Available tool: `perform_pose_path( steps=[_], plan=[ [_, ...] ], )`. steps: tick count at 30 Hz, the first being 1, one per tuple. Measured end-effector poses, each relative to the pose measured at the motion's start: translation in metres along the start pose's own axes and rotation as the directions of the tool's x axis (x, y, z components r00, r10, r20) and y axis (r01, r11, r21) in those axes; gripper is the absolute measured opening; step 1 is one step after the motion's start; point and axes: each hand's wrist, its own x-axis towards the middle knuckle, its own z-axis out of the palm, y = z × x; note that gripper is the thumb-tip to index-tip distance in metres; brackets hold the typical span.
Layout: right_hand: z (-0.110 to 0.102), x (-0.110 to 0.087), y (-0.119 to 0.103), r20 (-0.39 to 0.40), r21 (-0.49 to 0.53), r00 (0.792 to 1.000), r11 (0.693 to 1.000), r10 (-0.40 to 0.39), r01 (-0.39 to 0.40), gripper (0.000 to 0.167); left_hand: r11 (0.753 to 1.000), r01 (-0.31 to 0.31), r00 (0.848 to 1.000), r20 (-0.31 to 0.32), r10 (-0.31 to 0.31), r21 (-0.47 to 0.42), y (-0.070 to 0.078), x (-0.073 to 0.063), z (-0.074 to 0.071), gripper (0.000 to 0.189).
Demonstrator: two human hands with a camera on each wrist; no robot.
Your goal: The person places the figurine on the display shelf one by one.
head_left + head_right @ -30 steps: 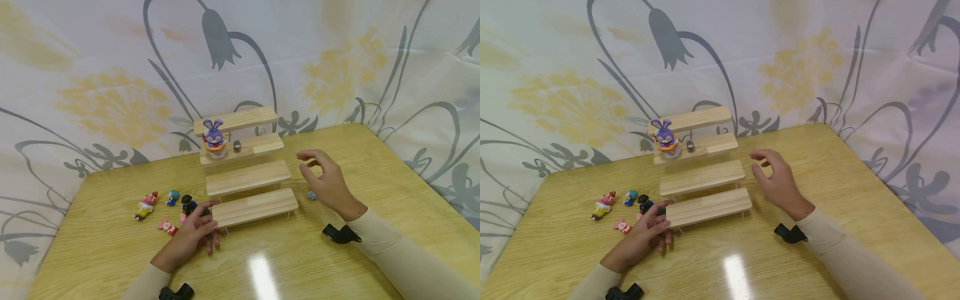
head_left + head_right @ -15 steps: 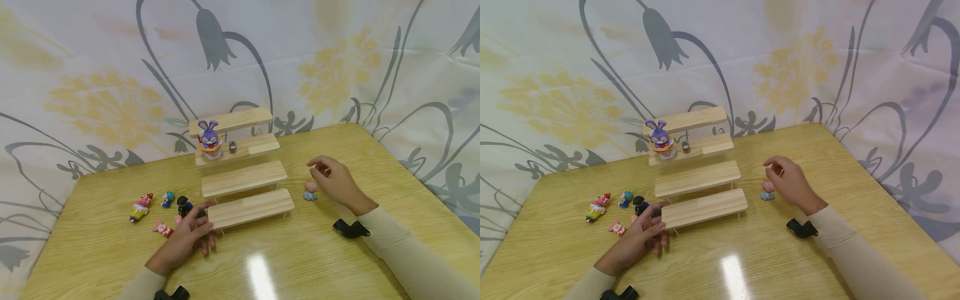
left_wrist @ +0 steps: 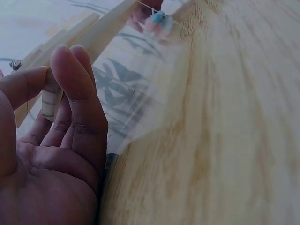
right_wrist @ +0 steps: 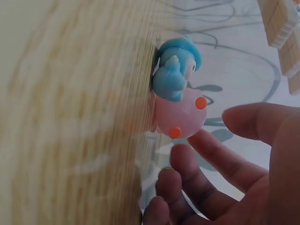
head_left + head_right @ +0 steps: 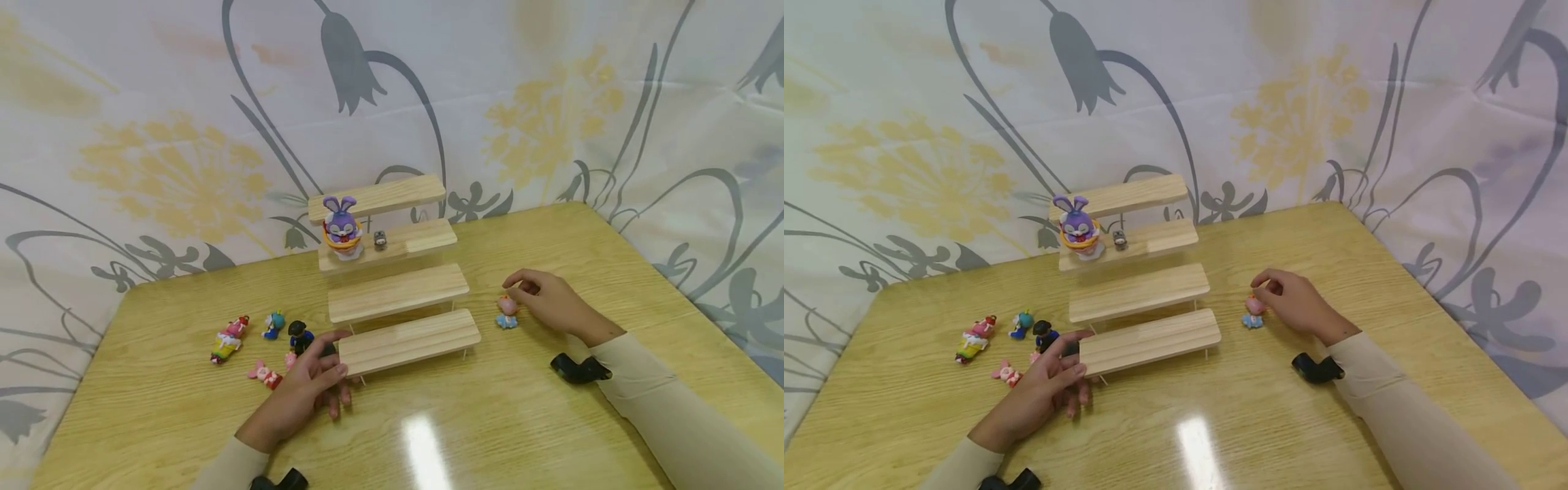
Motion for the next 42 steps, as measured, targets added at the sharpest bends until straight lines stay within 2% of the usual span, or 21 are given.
perform_pose_path(
  steps=[7, 20, 32, 42],
  plan=[
    [0.0005, 0.0006, 0.0039, 0.065, 0.023, 0.998, 1.000, -0.015, 0.013, 0.029, 1.000, 0.016, 1.000, 0.002, -0.016, 0.005, -0.0006, 0.0001, 0.0008, 0.057],
    [0.0044, 0.0028, 0.0057, 0.114, 0.011, 0.993, 0.999, -0.034, 0.033, 0.034, 1.000, 0.013, 1.000, -0.005, -0.013, 0.010, -0.0017, -0.0020, 0.0004, 0.055],
    [0.0055, 0.0019, 0.0065, 0.098, 0.007, 0.993, 0.998, -0.058, 0.058, 0.030, 1.000, -0.008, 1.000, 0.002, 0.008, 0.023, -0.0017, -0.0006, 0.0004, 0.054],
    [0.0054, -0.0007, 0.0033, 0.096, 0.000, 0.991, 0.995, -0.094, 0.095, 0.026, 1.000, -0.001, 1.000, 0.004, 0.001, 0.026, -0.0001, 0.0000, 0.0008, 0.054]
  ],
)
